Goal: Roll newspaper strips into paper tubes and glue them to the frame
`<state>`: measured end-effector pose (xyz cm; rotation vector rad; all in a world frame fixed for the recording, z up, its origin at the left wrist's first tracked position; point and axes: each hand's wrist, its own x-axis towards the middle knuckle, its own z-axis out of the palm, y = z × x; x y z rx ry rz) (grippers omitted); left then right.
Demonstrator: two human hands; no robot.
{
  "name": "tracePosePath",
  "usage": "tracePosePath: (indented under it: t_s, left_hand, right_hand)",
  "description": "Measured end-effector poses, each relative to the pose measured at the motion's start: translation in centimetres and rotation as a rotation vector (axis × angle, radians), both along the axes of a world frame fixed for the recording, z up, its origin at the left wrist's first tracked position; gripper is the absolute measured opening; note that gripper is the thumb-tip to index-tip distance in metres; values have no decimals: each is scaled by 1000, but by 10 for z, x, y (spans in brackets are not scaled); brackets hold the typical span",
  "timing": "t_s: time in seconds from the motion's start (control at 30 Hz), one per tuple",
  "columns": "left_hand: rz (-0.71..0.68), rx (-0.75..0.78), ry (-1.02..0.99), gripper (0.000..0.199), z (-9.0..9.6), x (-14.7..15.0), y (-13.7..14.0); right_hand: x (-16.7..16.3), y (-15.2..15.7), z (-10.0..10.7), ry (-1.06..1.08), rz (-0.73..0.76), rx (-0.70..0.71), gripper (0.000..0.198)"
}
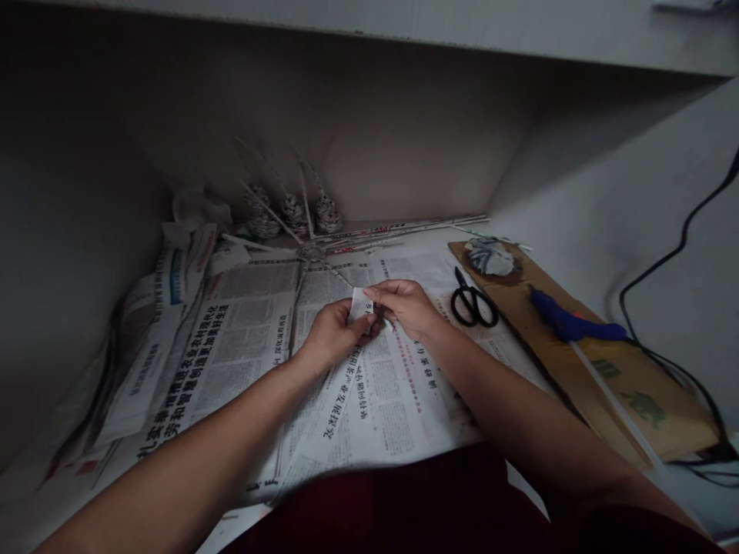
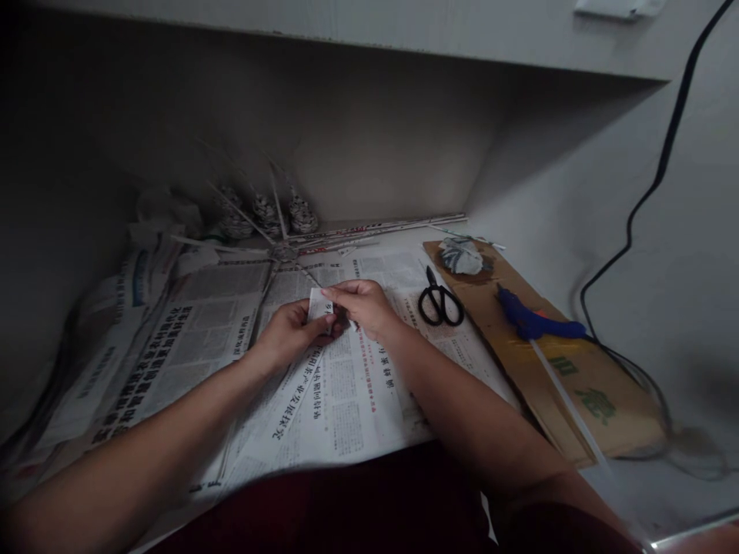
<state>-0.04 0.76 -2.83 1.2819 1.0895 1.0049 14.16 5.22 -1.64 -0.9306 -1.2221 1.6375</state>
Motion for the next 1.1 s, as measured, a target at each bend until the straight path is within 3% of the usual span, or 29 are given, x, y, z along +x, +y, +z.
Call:
tracePosePath:
  t_s: [0.43,0.57,0.67,0.8,0.9,0.93,1.0,1.03,1.1]
  left_hand:
    - [73,52,132,33,-5,0,-1]
    - [85,-8,60,37,-3,0,-2]
    - [75,-85,-16,37,-1,1,-2]
    - [61,-100,-85,35,4,2,-3]
    - [73,-121,-128,34,5,2,-3]
    - [72,-136,-142,35,6,2,-3]
    - [62,-167,-167,35,6,2,-2]
    - [53,-183,-180,34,6,2,-2]
    - [34,-204,-207,33,6,2,-2]
  right_hand:
    - [-7,-6,-3,20,-42,-65,38]
    - [-9,-9,-2,-22,-10,7,39]
    - [-2,-1,-1,-151,-114,181,36]
    - [32,27,5,-545,-374,514,35]
    - [72,50,16,-1125,-521,629,30]
    - [86,56,21,-1340,-577,604,30]
    - [112,67,31,-1513,-664,499,38]
    - [123,72,35,-1673,-710,369,44]
    - [142,82,40,-1859,-634,201,46]
